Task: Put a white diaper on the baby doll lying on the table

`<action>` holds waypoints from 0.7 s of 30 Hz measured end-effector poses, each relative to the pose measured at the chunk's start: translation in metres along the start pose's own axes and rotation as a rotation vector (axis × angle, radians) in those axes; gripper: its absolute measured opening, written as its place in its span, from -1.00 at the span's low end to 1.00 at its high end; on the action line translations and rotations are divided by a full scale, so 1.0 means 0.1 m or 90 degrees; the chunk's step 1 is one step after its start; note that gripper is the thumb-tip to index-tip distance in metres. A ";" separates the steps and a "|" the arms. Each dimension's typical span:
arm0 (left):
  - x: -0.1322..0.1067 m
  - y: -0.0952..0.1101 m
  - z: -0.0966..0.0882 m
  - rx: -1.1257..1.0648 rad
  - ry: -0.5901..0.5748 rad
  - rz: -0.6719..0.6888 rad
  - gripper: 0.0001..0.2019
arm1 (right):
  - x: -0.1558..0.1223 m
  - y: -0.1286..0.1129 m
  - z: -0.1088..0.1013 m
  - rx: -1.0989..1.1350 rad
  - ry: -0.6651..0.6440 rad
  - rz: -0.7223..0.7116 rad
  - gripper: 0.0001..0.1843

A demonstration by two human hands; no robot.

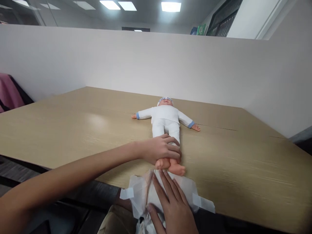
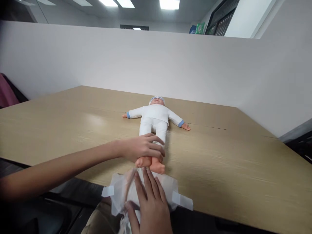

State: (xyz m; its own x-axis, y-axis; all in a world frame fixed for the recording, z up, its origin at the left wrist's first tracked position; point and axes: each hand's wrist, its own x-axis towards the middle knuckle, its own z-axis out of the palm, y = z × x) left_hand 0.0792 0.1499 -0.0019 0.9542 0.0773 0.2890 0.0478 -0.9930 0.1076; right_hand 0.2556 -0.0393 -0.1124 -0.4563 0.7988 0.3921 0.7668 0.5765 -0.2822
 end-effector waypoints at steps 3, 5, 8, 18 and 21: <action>0.07 -0.02 -0.26 -0.098 0.038 -0.024 -0.65 | 0.15 0.11 -0.04 0.009 -0.021 -0.005 -0.07; 0.14 -0.04 -0.48 -0.160 0.073 -0.053 -0.71 | 0.30 0.18 -0.08 0.023 -0.044 0.008 -0.14; 0.24 -0.09 -0.78 -0.198 0.107 -0.124 -0.79 | 0.54 0.27 -0.13 0.042 -0.076 0.032 -0.26; 0.37 -0.26 -1.14 -0.239 0.194 -0.205 -0.72 | 1.40 0.66 -0.02 -0.010 -0.130 0.066 -0.33; 0.37 -0.27 -1.16 -0.244 0.216 -0.225 -0.73 | 1.74 0.86 0.05 -0.028 -0.100 0.051 -0.38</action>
State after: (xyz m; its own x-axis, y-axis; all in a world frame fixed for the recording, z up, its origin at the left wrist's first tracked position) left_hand 0.0784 0.1904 0.1163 0.7497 0.4820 0.4535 0.1736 -0.8045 0.5680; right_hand 0.2402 0.1503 -0.0725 -0.4549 0.8609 0.2281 0.8212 0.5045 -0.2666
